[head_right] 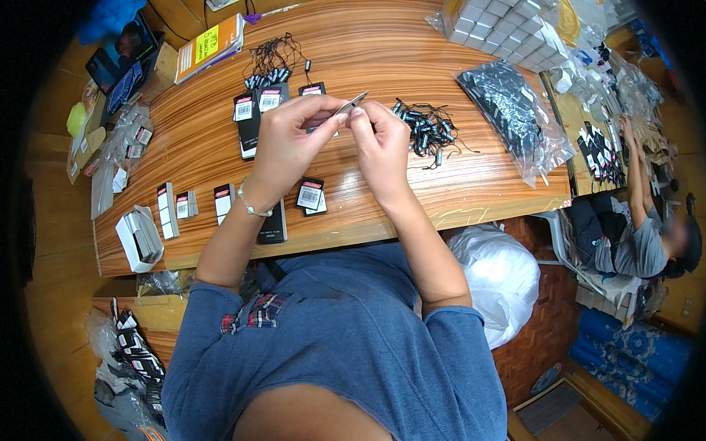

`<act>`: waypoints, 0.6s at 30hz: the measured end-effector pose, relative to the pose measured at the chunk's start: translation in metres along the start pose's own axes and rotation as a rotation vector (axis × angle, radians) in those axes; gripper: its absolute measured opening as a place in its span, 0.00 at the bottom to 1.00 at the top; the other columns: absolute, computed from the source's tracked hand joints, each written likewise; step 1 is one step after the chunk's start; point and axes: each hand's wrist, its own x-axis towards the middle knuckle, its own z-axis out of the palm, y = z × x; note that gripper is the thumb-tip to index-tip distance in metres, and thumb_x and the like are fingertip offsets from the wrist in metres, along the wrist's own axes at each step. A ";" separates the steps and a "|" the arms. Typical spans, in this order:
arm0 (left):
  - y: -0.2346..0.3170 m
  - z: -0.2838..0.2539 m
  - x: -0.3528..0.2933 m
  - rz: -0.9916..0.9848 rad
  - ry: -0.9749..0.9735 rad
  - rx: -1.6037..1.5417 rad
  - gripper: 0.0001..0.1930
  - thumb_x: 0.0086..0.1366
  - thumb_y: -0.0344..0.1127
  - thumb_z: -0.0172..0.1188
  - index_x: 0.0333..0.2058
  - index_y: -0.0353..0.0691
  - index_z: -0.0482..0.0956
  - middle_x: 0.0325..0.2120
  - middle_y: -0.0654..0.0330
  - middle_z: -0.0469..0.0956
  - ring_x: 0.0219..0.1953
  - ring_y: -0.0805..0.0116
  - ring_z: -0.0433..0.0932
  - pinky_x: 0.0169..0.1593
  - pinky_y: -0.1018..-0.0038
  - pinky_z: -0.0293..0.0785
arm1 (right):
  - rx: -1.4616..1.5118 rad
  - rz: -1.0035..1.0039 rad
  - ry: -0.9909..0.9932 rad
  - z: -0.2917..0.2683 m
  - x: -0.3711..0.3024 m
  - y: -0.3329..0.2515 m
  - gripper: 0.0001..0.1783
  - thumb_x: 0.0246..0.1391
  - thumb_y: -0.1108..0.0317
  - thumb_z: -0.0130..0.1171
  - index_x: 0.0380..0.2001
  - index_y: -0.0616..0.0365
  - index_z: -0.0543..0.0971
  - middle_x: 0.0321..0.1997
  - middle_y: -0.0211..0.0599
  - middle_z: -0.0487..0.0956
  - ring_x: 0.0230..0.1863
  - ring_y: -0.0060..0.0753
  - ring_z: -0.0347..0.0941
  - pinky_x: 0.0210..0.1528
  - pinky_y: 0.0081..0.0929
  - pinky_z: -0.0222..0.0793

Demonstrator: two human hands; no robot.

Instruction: The person sits at a wooden table and assembles small electronic components by attaching black wires to rectangular tags. They handle the items by hand, picking up tags and wires, connecting them, and stacking the finished products into neat piles on the table.

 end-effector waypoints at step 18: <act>-0.004 -0.009 -0.002 -0.238 -0.058 -0.272 0.07 0.54 0.27 0.60 0.33 0.34 0.79 0.26 0.61 0.79 0.28 0.79 0.76 0.32 0.84 0.72 | 0.185 0.086 0.018 -0.015 0.012 -0.004 0.06 0.43 0.71 0.63 0.25 0.61 0.77 0.19 0.22 0.71 0.22 0.10 0.61 0.23 0.10 0.57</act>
